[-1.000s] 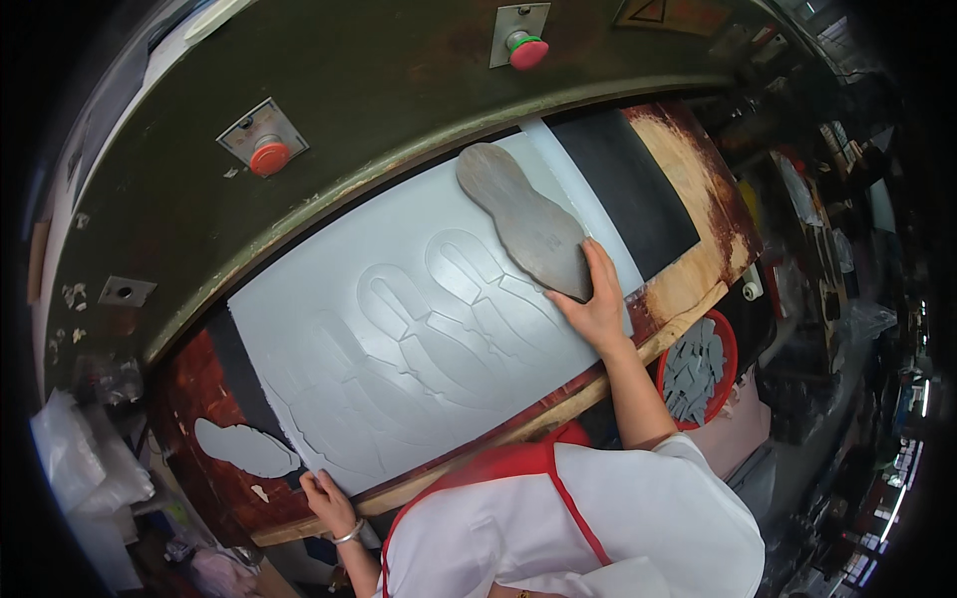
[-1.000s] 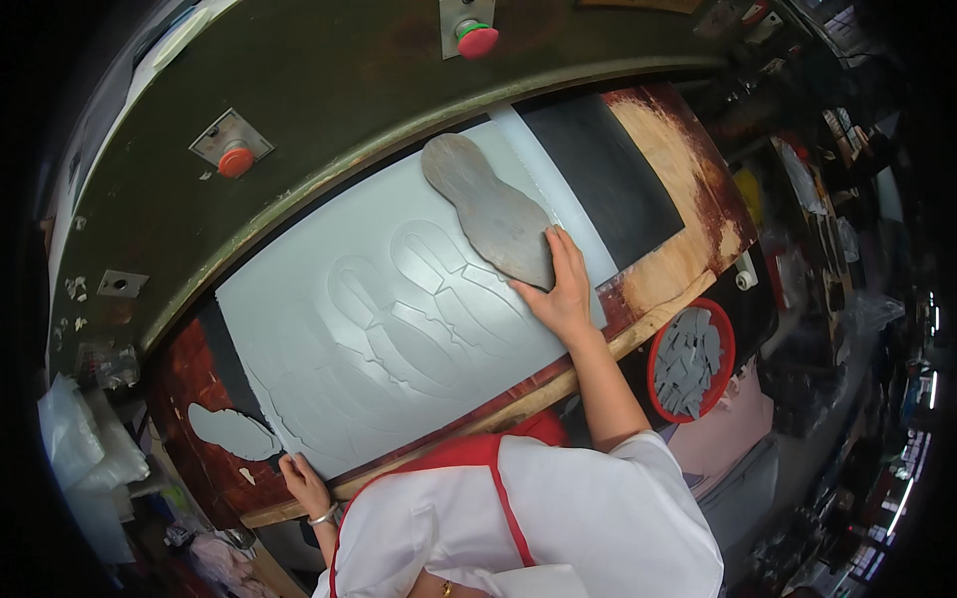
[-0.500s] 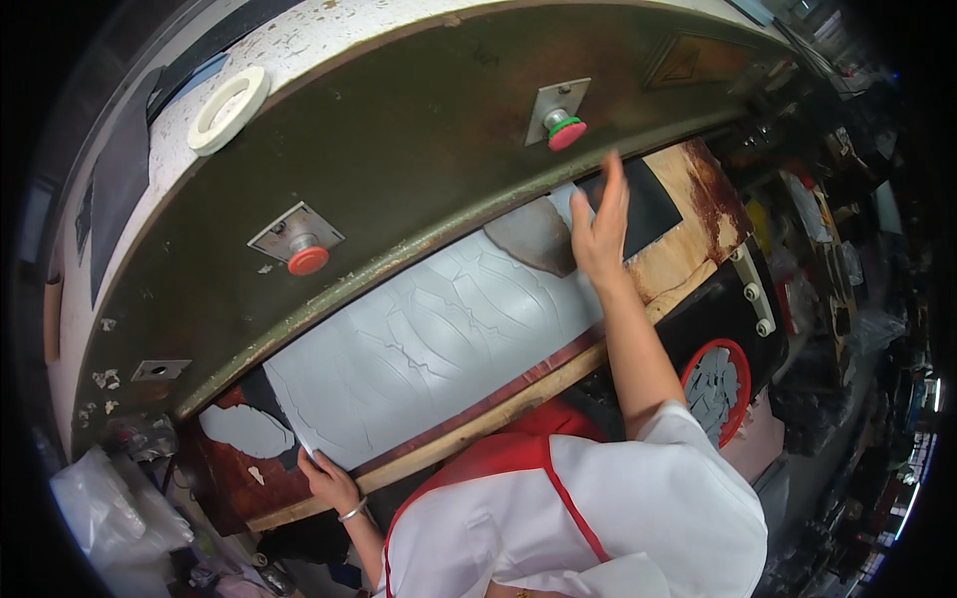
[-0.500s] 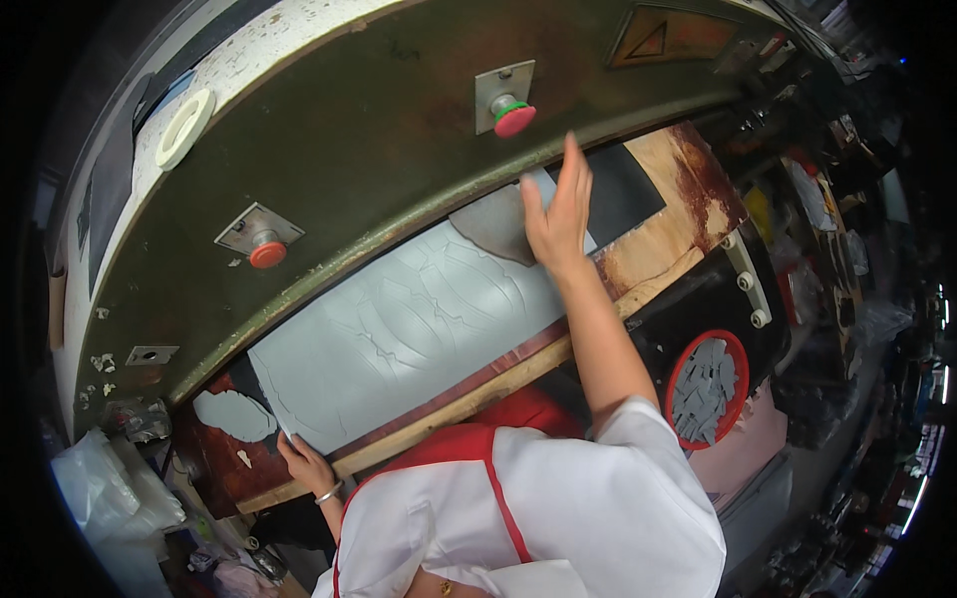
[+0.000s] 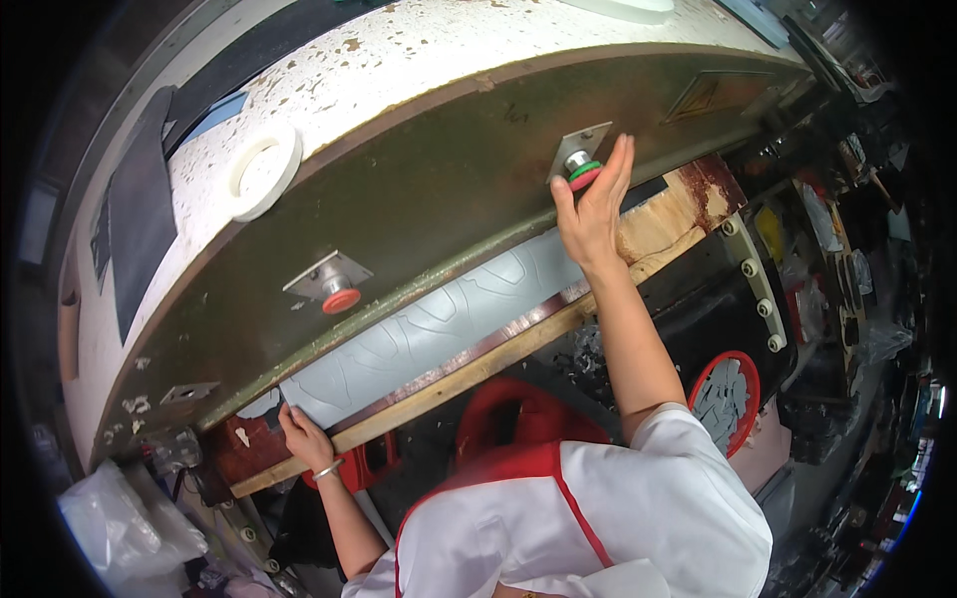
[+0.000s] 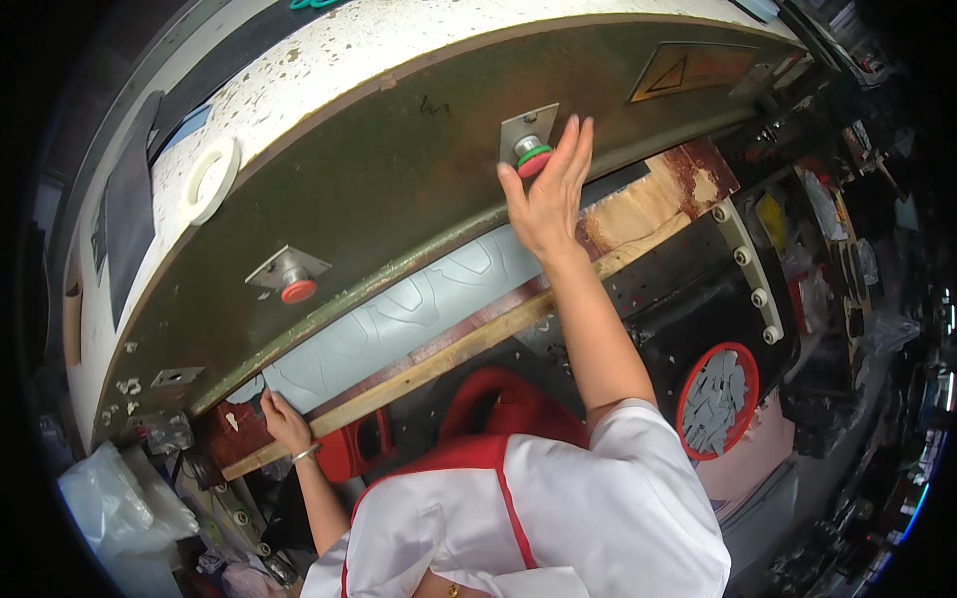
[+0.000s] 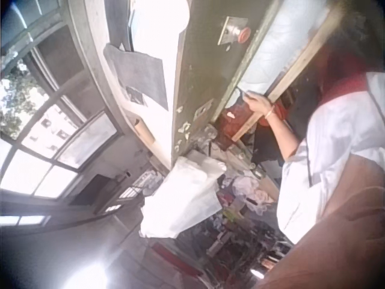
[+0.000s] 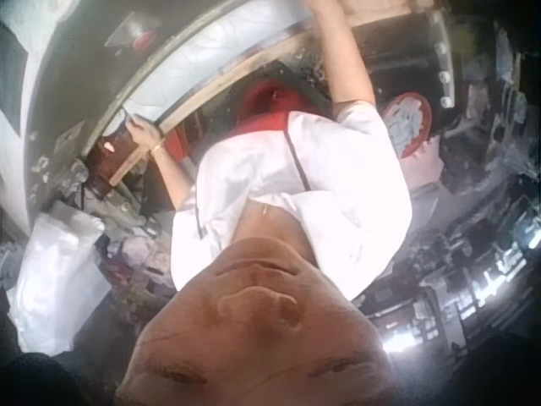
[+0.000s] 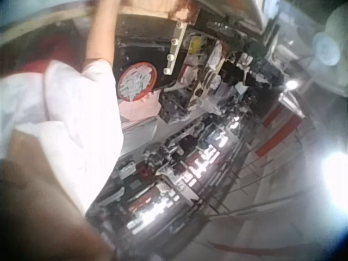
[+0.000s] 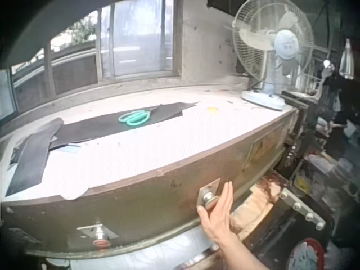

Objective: The person unpacks a plastic bag of grey shoe insoles, places them on a table, and then uses a hydraulic cutting machine to cut out insole shapes from a sheet of grey material. The cut pieces are removed and stacked.

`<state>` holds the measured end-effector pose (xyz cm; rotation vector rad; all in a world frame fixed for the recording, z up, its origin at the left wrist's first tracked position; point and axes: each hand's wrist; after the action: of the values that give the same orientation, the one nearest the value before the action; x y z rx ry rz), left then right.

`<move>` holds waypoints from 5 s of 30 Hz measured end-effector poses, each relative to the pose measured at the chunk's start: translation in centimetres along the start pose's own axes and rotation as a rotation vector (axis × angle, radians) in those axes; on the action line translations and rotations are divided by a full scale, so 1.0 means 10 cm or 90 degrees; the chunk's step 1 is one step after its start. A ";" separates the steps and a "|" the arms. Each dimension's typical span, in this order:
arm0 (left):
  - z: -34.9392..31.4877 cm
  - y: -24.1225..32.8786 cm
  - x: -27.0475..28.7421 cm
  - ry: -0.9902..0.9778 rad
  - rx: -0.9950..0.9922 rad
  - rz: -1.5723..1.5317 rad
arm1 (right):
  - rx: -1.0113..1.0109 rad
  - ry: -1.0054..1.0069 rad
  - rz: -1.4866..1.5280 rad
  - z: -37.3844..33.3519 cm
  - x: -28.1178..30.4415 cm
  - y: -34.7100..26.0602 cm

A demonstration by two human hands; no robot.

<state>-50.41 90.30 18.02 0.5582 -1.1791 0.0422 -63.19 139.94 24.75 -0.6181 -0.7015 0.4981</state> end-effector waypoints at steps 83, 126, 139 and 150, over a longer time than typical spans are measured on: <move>-1.77 2.91 -0.24 -0.492 -0.331 -0.477 | -0.546 -0.492 0.408 -2.36 2.41 0.29; 0.17 2.39 1.10 0.047 -0.245 -0.493 | -0.596 -0.095 0.501 -3.38 2.10 -0.53; -2.13 1.34 0.48 -0.278 -0.850 -0.207 | -1.018 -0.133 0.910 -3.64 1.76 -1.22; -1.45 1.58 0.49 -0.143 -0.110 -0.339 | -1.041 -0.062 0.962 -3.64 1.58 -1.44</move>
<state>-40.96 109.03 24.75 0.7193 -1.2027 -0.5846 -23.49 126.49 19.36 -2.7539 -0.4879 1.3002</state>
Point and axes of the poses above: each hand's wrist, its own z-axis towards the middle knuckle, its own x-axis out of the back of the hand, y = z × x, and after that the axes turned 10 degrees about z, right-handed
